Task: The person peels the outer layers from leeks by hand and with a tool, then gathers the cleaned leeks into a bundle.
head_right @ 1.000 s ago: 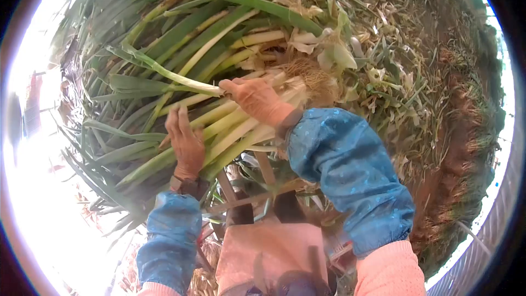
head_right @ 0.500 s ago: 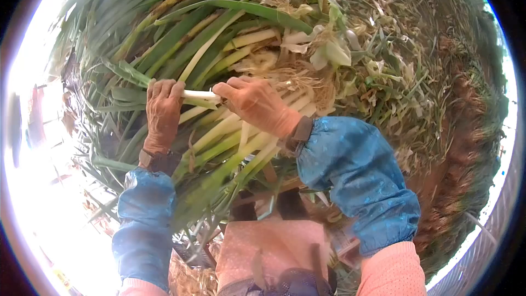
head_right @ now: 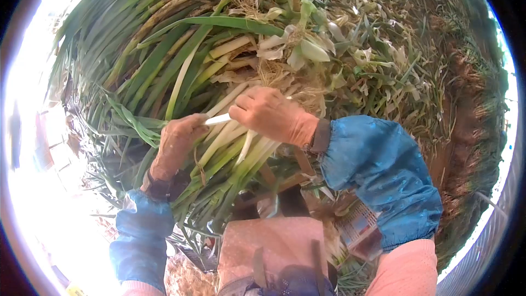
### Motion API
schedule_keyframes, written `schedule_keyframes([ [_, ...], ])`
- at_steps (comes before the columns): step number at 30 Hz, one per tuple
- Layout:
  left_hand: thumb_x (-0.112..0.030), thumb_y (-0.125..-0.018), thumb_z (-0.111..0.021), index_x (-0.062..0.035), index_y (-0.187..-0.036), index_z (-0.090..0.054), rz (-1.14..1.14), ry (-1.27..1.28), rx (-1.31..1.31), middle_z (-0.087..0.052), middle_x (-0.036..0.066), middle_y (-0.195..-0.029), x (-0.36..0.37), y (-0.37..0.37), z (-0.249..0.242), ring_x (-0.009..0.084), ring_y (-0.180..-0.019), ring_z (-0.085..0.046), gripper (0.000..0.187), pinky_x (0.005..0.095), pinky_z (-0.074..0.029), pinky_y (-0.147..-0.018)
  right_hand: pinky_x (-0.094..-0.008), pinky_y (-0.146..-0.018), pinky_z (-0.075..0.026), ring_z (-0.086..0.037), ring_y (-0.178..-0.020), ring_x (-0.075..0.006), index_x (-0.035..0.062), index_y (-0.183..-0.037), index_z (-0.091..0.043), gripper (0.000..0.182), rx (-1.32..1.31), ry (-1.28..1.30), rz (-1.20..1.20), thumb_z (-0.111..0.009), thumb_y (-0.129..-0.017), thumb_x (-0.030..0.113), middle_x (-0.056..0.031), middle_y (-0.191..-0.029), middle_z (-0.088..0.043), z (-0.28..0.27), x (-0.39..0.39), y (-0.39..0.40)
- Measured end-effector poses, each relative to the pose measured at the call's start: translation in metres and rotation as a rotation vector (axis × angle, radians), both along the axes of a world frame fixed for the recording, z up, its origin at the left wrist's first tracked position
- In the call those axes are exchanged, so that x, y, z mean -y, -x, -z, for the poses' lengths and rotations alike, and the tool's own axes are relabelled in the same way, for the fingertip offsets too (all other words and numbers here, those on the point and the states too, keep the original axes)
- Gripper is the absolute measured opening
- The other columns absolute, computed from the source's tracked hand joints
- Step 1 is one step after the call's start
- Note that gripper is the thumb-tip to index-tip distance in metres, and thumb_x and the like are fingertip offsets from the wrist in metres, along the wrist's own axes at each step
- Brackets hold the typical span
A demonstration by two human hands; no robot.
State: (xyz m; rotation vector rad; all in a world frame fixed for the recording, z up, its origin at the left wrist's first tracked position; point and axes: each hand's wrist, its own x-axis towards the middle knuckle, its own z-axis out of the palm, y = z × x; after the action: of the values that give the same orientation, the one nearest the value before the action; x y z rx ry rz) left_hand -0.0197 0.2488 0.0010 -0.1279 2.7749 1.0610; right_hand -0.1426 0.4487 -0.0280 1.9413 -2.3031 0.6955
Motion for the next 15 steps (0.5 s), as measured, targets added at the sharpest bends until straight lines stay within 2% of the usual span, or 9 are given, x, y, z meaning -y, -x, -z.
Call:
schedule_keyframes([
  [2,-0.017,-0.078,-0.062,-0.0110,-0.092,-0.063,-0.015,0.055,0.001,-0.062,0.013,-0.076,-0.006,-0.009,0.010,0.0330,-0.070,-0.060,0.015,0.0405,-0.046,-0.060,-0.0273,-0.056,-0.048,-0.053,-0.060,-0.0139,0.0085,-0.075,-0.053,0.006,-0.024,-0.075,-0.032,-0.057,-0.079,0.011,-0.0028,-0.064,-0.051,-0.001,-0.020,0.000],
  [3,-0.017,-0.079,-0.062,-0.0106,-0.092,-0.063,-0.054,0.076,0.045,-0.062,0.013,-0.075,-0.005,-0.015,0.012,0.0332,-0.071,-0.060,0.015,0.0408,-0.046,-0.061,-0.0299,-0.052,-0.047,-0.054,-0.060,-0.0188,0.0074,-0.073,-0.053,0.004,0.010,-0.136,-0.021,-0.057,-0.074,0.007,-0.0062,-0.066,-0.051,0.016,-0.040,0.003],
  [5,-0.018,-0.080,-0.061,-0.0085,-0.092,-0.064,-0.160,-0.037,0.186,-0.061,0.016,-0.073,0.000,-0.019,-0.002,0.0338,-0.070,-0.060,0.016,0.0407,-0.045,-0.062,-0.0308,-0.050,-0.047,-0.053,-0.057,-0.0178,0.0076,-0.072,-0.053,0.005,-0.120,-0.212,0.074,-0.056,-0.076,0.006,-0.0061,-0.062,-0.050,0.019,-0.086,0.024],
  [6,-0.018,-0.079,-0.061,-0.0078,-0.092,-0.063,-0.185,-0.054,0.213,-0.061,0.016,-0.074,0.000,-0.024,-0.003,0.0341,-0.070,-0.059,0.016,0.0405,-0.045,-0.062,-0.0317,-0.047,-0.047,-0.053,-0.053,-0.0184,0.0070,-0.072,-0.054,0.006,-0.301,-0.398,0.115,-0.055,-0.077,0.005,-0.0065,-0.060,-0.051,0.021,-0.116,0.044],
  [9,-0.018,-0.080,-0.061,-0.0054,-0.092,-0.063,-0.272,-0.051,0.237,-0.060,0.015,-0.070,0.009,-0.038,0.005,0.0302,-0.062,-0.058,0.018,0.0367,-0.044,-0.061,-0.0379,-0.060,-0.050,-0.061,-0.073,-0.0281,0.0029,-0.080,-0.056,0.005,-0.168,-0.864,0.761,-0.052,-0.078,0.004,-0.0145,-0.073,-0.057,0.057,-0.255,0.100],
  [10,-0.017,-0.080,-0.060,-0.0049,-0.092,-0.063,-0.326,-0.092,0.271,-0.059,0.014,-0.068,0.007,-0.041,0.003,0.0274,-0.061,-0.057,0.018,0.0354,-0.044,-0.060,-0.0409,-0.066,-0.049,-0.061,-0.079,-0.0318,0.0039,-0.082,-0.059,0.010,-0.164,-0.604,0.750,-0.049,-0.080,0.004,-0.0182,-0.079,-0.058,0.054,-0.300,0.108],
  [11,-0.017,-0.080,-0.060,-0.0043,-0.092,-0.063,-0.375,-0.132,0.301,-0.059,0.013,-0.066,0.006,-0.041,0.002,0.0245,-0.059,-0.056,0.017,0.0342,-0.043,-0.059,-0.0423,-0.072,-0.048,-0.059,-0.086,-0.0332,0.0026,-0.086,-0.059,0.012,-0.184,-0.918,1.003,-0.054,-0.080,0.012,-0.0182,-0.084,-0.057,0.052,-0.323,0.108],
  [14,-0.014,-0.082,-0.059,-0.0031,-0.092,-0.063,-0.451,-0.183,0.238,-0.057,0.010,-0.062,-0.018,-0.043,0.007,0.0162,-0.056,-0.053,0.015,0.0308,-0.042,-0.055,-0.0424,-0.076,-0.047,-0.057,-0.089,-0.0354,-0.0013,-0.094,-0.058,0.030,0.209,-0.640,0.862,-0.058,-0.079,0.025,-0.0185,-0.090,-0.058,0.031,-0.281,0.074],
  [15,-0.013,-0.082,-0.059,-0.0027,-0.092,-0.063,-0.462,-0.192,0.187,-0.056,0.009,-0.061,-0.032,-0.042,0.010,0.0135,-0.055,-0.052,0.014,0.0297,-0.041,-0.053,-0.0395,-0.077,-0.047,-0.058,-0.087,-0.0327,-0.0036,-0.101,-0.057,0.046,0.519,-0.484,0.760,-0.059,-0.080,0.037,-0.0187,-0.095,-0.060,0.051,-0.261,0.068],
])
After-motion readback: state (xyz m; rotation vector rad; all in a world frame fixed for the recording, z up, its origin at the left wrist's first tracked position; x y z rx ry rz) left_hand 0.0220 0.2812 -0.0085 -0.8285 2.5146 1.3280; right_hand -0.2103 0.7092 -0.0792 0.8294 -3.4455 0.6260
